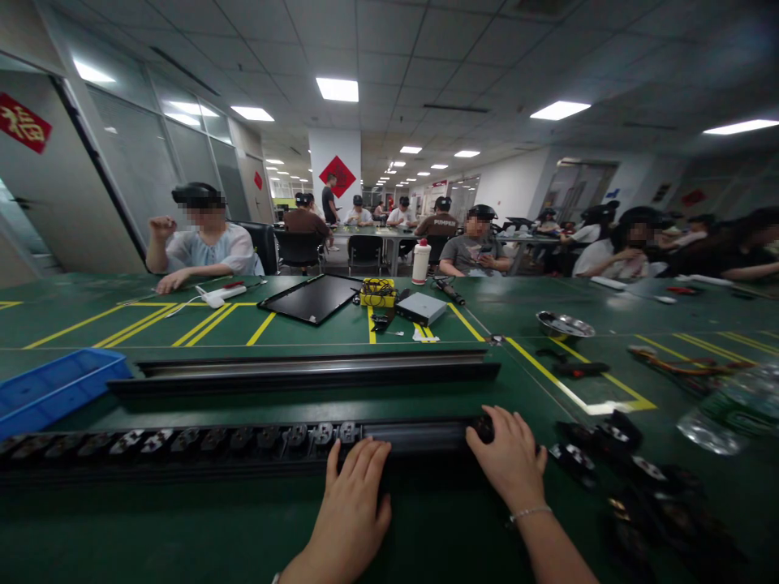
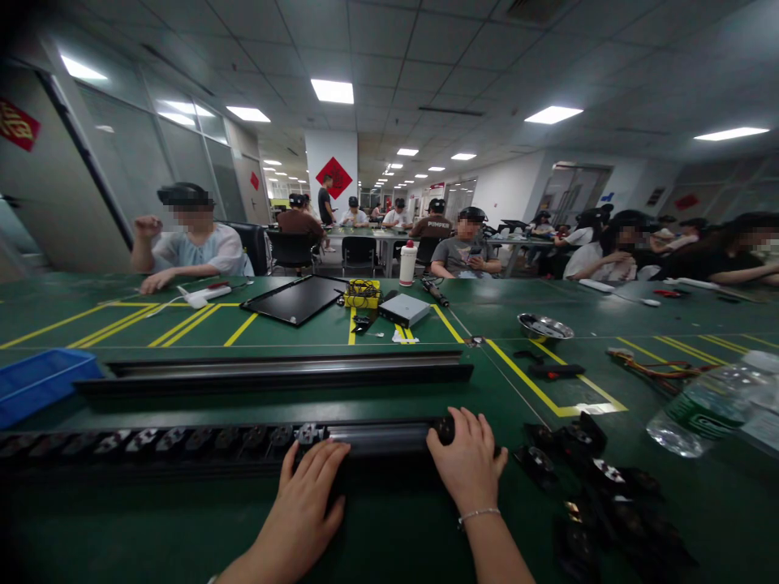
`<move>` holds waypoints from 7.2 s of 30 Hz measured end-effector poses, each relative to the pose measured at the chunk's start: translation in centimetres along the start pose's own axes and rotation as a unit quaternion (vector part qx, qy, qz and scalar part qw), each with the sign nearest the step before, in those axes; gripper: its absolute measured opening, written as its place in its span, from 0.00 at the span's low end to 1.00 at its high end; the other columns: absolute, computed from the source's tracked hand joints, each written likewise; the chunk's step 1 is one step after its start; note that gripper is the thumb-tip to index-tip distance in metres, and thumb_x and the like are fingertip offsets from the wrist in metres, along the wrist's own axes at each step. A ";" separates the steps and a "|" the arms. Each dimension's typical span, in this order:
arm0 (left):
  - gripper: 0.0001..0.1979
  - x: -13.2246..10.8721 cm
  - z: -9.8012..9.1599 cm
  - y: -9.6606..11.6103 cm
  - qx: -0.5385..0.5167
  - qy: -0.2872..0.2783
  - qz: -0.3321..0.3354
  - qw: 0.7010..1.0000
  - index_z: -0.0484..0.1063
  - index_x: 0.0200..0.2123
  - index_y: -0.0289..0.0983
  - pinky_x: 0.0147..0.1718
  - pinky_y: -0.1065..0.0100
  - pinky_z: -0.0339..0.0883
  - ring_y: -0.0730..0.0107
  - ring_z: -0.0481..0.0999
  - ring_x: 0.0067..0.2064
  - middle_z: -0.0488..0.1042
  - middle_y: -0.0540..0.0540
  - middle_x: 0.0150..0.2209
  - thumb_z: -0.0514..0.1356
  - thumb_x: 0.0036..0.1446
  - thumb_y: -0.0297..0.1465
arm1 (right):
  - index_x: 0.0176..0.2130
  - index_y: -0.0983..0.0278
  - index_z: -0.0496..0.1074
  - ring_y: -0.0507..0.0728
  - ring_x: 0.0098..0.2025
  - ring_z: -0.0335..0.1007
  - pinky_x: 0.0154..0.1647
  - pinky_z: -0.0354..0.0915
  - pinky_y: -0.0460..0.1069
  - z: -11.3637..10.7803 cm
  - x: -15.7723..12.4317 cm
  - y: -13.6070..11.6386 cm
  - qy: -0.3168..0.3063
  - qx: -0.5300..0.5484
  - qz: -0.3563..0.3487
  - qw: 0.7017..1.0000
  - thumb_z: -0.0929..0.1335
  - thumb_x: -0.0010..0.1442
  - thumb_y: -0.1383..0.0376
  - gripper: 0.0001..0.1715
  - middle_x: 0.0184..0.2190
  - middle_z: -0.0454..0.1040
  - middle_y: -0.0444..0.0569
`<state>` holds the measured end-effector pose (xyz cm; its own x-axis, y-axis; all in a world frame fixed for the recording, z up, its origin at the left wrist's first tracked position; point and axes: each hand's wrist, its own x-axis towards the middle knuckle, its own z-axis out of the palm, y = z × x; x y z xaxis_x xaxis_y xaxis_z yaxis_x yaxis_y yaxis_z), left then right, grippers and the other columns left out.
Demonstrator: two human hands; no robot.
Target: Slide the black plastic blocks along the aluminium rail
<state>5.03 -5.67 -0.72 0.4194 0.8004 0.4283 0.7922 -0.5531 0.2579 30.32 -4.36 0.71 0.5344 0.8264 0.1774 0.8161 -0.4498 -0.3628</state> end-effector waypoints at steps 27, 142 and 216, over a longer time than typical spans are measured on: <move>0.31 -0.1 0.1 -0.1 0.029 -0.005 0.010 1.000 0.58 0.57 0.43 0.60 0.47 0.42 0.62 0.65 0.56 0.69 0.48 0.54 0.52 0.48 0.21 | 0.55 0.59 0.63 0.68 0.64 0.42 0.57 0.51 0.64 0.0 0.5 0.9 0.034 0.000 0.022 0.999 0.59 0.52 0.50 0.33 0.63 0.51 0.53; 0.28 -0.3 0.3 -0.5 0.056 0.005 0.028 0.998 0.58 0.57 0.43 0.60 0.47 0.40 0.62 0.65 0.56 0.69 0.47 0.54 0.51 0.51 0.23 | 0.52 0.69 0.68 0.63 0.47 0.67 0.49 0.61 0.55 -1.3 4.0 9.9 0.119 0.056 0.129 0.983 0.59 0.53 0.64 0.28 0.45 0.72 0.59; 0.25 -2.1 -1.5 -4.8 0.204 0.084 0.028 0.975 0.63 0.56 0.37 0.59 0.50 0.49 0.54 0.51 0.64 0.59 0.45 0.62 0.52 0.53 0.31 | 0.44 0.62 0.71 0.58 0.53 0.64 0.60 0.44 0.56 3.6 -8.7 -15.1 0.018 0.178 -0.235 0.955 0.64 0.55 0.63 0.16 0.44 0.75 0.50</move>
<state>-0.33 -5.07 -1.55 0.4155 0.7037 0.5763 0.8950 -0.4294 -0.1210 12.59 -3.51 1.34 0.1405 0.8934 0.4267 0.8450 0.1164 -0.5219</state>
